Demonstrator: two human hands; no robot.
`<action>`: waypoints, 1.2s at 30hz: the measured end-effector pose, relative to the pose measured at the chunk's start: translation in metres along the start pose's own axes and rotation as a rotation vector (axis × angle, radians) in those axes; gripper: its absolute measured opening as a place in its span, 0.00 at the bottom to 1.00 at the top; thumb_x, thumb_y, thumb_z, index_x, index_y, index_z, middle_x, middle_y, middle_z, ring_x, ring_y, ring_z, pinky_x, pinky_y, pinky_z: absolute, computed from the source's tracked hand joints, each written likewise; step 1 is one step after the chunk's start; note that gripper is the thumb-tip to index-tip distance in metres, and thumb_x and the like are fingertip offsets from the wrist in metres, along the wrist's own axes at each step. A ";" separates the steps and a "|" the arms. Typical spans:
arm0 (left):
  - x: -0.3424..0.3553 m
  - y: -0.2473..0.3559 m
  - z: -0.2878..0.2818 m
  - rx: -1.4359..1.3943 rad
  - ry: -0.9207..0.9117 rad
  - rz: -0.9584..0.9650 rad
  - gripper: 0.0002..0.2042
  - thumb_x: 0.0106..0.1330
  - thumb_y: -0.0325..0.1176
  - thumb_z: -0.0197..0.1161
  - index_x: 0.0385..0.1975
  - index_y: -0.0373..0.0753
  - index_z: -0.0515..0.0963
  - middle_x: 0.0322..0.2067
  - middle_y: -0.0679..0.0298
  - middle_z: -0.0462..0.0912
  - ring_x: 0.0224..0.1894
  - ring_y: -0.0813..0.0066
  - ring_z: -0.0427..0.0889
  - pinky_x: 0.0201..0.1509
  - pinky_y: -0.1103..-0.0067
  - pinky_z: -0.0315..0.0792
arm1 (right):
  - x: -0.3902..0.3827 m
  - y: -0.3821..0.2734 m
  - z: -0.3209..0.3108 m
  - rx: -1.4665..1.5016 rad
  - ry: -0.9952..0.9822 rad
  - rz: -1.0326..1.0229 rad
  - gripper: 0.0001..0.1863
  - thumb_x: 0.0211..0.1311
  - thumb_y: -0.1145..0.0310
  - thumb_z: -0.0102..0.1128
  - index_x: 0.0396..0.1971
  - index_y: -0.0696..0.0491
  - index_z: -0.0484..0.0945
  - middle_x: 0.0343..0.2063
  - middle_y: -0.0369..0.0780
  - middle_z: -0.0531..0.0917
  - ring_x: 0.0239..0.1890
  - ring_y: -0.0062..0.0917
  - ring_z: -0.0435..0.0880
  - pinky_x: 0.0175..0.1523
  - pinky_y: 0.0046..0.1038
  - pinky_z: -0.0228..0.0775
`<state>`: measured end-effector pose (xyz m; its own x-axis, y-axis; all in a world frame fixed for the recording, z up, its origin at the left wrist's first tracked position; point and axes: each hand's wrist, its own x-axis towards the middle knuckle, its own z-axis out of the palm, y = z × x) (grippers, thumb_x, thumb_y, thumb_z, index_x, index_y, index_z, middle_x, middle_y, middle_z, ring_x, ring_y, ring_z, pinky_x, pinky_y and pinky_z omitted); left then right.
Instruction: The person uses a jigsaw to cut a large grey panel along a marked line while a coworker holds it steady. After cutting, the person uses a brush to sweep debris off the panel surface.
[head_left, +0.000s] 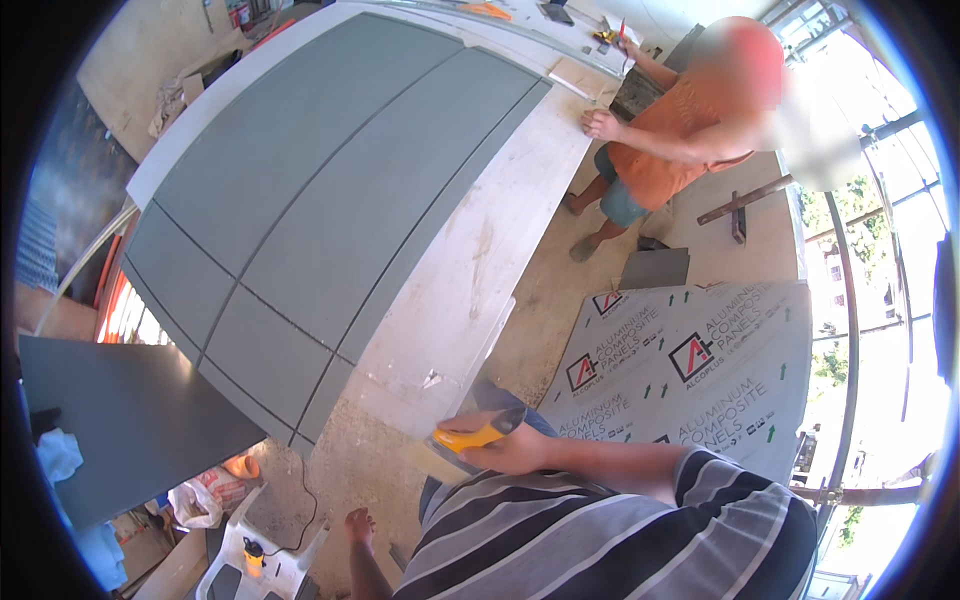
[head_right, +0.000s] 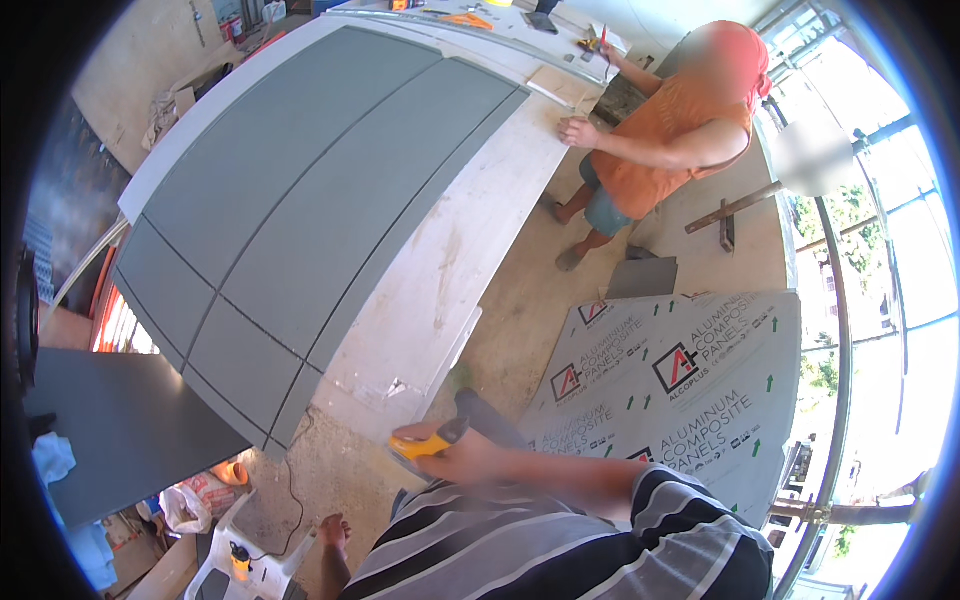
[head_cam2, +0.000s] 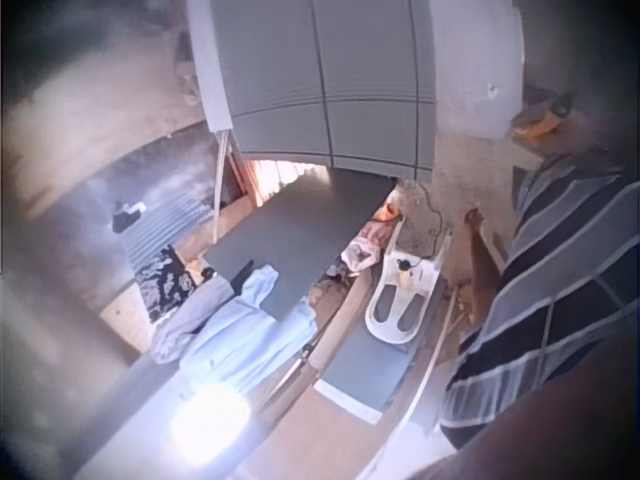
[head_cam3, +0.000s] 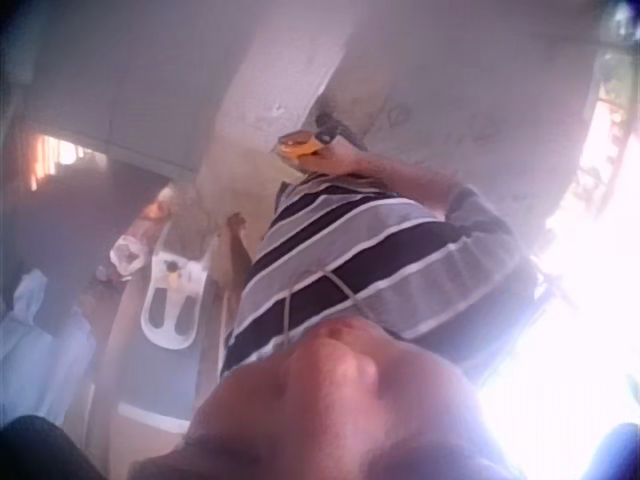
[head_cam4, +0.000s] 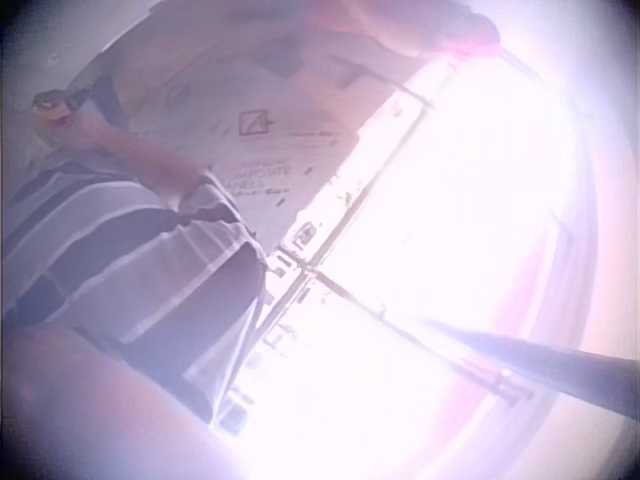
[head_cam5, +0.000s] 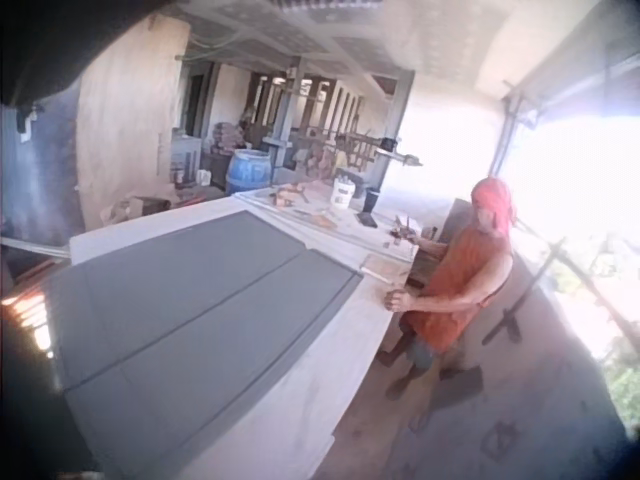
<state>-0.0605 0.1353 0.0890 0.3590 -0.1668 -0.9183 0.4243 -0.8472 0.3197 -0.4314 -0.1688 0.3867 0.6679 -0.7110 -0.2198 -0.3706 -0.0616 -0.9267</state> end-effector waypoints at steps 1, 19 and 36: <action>-0.001 0.004 0.009 -0.003 -0.001 0.012 0.15 0.72 0.35 0.64 0.54 0.39 0.76 0.29 0.66 0.78 0.24 0.81 0.76 0.23 0.83 0.67 | 0.014 0.006 -0.006 0.018 0.109 -0.050 0.23 0.67 0.72 0.64 0.62 0.54 0.78 0.58 0.44 0.82 0.58 0.29 0.83 0.59 0.30 0.76; -0.110 -0.114 0.182 0.427 -0.010 0.034 0.14 0.66 0.38 0.68 0.43 0.33 0.84 0.35 0.56 0.90 0.40 0.62 0.88 0.49 0.67 0.80 | 0.178 0.091 -0.360 -0.252 0.677 0.016 0.21 0.68 0.72 0.67 0.60 0.56 0.79 0.39 0.36 0.85 0.43 0.20 0.82 0.50 0.27 0.77; -0.196 -0.048 0.236 0.263 0.073 0.005 0.14 0.67 0.38 0.68 0.44 0.33 0.84 0.35 0.56 0.90 0.39 0.64 0.89 0.46 0.69 0.81 | 0.340 0.203 -0.667 -0.437 0.508 0.190 0.22 0.53 0.62 0.72 0.49 0.51 0.87 0.42 0.44 0.89 0.46 0.34 0.88 0.53 0.34 0.78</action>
<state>-0.3476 0.0894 0.1986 0.4239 -0.1421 -0.8945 0.1952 -0.9501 0.2435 -0.7102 -0.8903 0.3270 0.2201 -0.9706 -0.0975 -0.7480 -0.1037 -0.6556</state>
